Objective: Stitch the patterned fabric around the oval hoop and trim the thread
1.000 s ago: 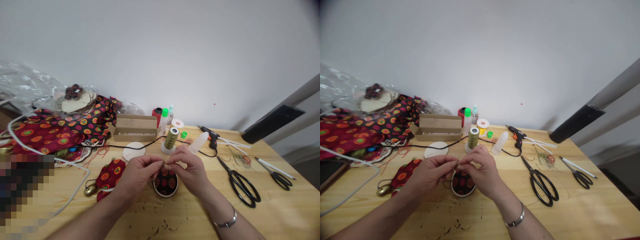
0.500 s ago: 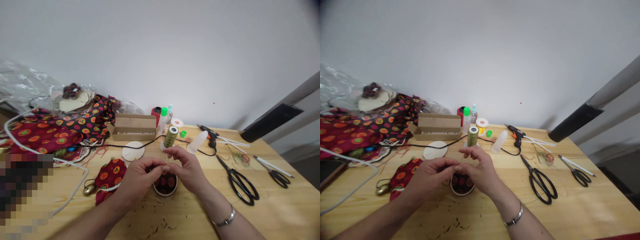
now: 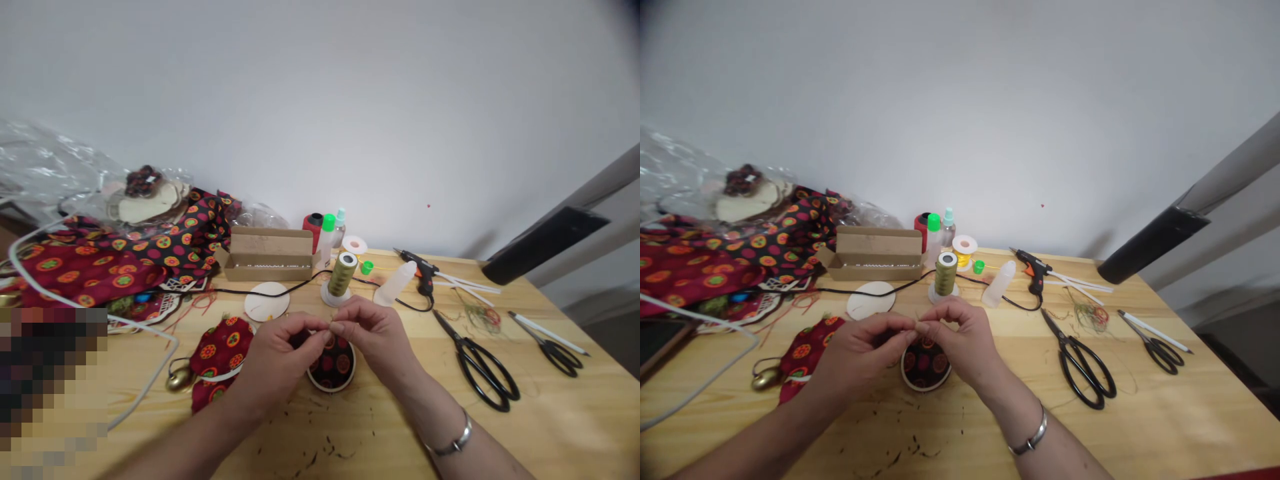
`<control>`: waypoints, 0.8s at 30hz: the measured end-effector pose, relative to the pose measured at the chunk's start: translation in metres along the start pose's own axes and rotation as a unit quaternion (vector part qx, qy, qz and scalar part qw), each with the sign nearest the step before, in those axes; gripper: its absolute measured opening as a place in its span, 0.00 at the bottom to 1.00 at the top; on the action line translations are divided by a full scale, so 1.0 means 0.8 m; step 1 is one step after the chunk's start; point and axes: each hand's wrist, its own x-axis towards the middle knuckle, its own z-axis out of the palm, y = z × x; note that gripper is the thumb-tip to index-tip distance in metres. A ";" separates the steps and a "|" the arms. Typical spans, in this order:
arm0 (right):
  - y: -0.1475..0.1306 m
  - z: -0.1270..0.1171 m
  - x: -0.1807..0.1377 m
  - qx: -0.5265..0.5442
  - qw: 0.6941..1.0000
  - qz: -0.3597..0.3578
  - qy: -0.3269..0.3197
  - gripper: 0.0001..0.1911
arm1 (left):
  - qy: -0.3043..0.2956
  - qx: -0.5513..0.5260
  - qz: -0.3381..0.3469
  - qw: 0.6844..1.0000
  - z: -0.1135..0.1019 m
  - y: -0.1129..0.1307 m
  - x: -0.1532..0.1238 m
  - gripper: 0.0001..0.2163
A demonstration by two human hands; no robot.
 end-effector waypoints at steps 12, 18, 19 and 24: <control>-0.003 0.004 -0.003 -0.002 0.994 0.109 -0.021 0.10 | 0.015 0.238 0.344 0.908 -0.003 -0.016 -0.006 0.11; -0.002 0.003 -0.005 -0.066 0.996 0.052 0.000 0.08 | 0.036 0.215 0.331 0.918 -0.002 -0.010 -0.003 0.09; -0.001 0.003 -0.006 -0.090 0.996 0.022 0.007 0.07 | 0.048 0.207 0.322 0.922 -0.002 -0.008 -0.003 0.09; 0.005 -0.001 -0.006 -0.159 0.982 -0.104 0.010 0.03 | 0.055 0.153 0.252 0.954 -0.001 -0.003 -0.001 0.07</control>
